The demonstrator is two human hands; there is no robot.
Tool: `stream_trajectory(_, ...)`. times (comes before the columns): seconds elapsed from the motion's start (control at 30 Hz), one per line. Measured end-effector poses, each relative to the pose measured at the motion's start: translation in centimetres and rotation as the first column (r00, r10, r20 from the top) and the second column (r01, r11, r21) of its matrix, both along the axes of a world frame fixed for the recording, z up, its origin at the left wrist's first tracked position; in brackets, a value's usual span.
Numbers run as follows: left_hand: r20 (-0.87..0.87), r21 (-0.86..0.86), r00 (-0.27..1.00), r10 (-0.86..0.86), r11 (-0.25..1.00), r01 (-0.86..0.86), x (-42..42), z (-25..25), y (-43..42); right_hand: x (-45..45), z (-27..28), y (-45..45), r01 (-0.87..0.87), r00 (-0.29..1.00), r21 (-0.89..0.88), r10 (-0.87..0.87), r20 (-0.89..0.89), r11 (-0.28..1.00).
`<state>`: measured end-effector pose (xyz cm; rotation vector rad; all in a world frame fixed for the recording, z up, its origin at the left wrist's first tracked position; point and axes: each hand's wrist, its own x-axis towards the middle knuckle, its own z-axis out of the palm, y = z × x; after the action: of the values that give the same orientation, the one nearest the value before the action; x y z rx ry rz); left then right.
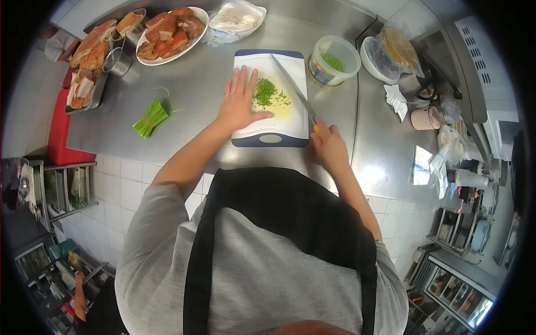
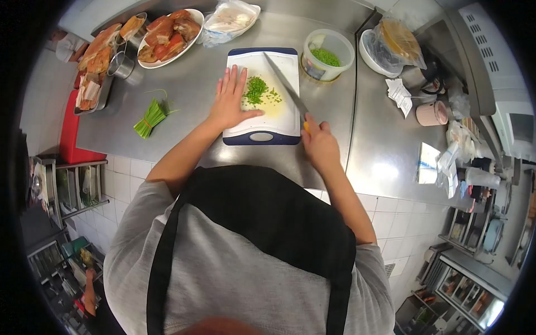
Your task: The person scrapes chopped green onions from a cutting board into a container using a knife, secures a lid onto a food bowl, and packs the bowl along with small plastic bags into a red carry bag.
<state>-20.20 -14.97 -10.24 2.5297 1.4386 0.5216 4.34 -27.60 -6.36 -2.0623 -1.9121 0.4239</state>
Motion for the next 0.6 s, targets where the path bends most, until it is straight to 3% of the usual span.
stream_trajectory(0.03,0.023,0.014,1.0,0.005,1.0,-0.005,0.2,-0.2,0.6,-1.3,0.6,-0.8,0.028,1.0,-0.082,-0.028,0.01,0.996)
stream_trajectory(0.13,0.158,0.01,0.987,-0.038,0.999,0.036,0.3,-1.8,4.3,-3.1,1.1,-3.0,0.017,0.995,-0.11,-0.028,-0.099,0.994)
stream_trajectory(0.2,0.192,-0.013,0.977,-0.095,0.995,0.099,0.3,-2.4,6.8,-3.3,1.1,-4.2,0.061,0.942,-0.106,-0.092,-0.322,0.992)
stream_trajectory(0.27,0.15,-0.046,0.975,-0.166,0.984,0.175,0.3,-2.1,8.4,-3.4,1.3,-5.2,0.165,0.798,-0.191,-0.244,-0.55,0.968)
stream_trajectory(0.33,0.143,-0.119,0.924,-0.355,0.921,0.372,0.2,-1.6,8.3,-3.5,1.5,-6.2,0.275,0.517,-0.377,-0.467,-0.718,0.884)
stream_trajectory(0.47,0.16,-0.145,0.783,-0.601,0.771,0.621,-1.2,0.3,5.9,-3.7,1.1,-8.6,0.18,0.207,-0.478,-0.508,-0.836,0.86)
stream_trajectory(0.6,0.066,0.014,0.91,-0.409,0.913,0.409,-0.9,-0.6,5.0,-5.7,-0.1,-9.7,0.196,0.121,-0.458,-0.485,-0.866,0.867)
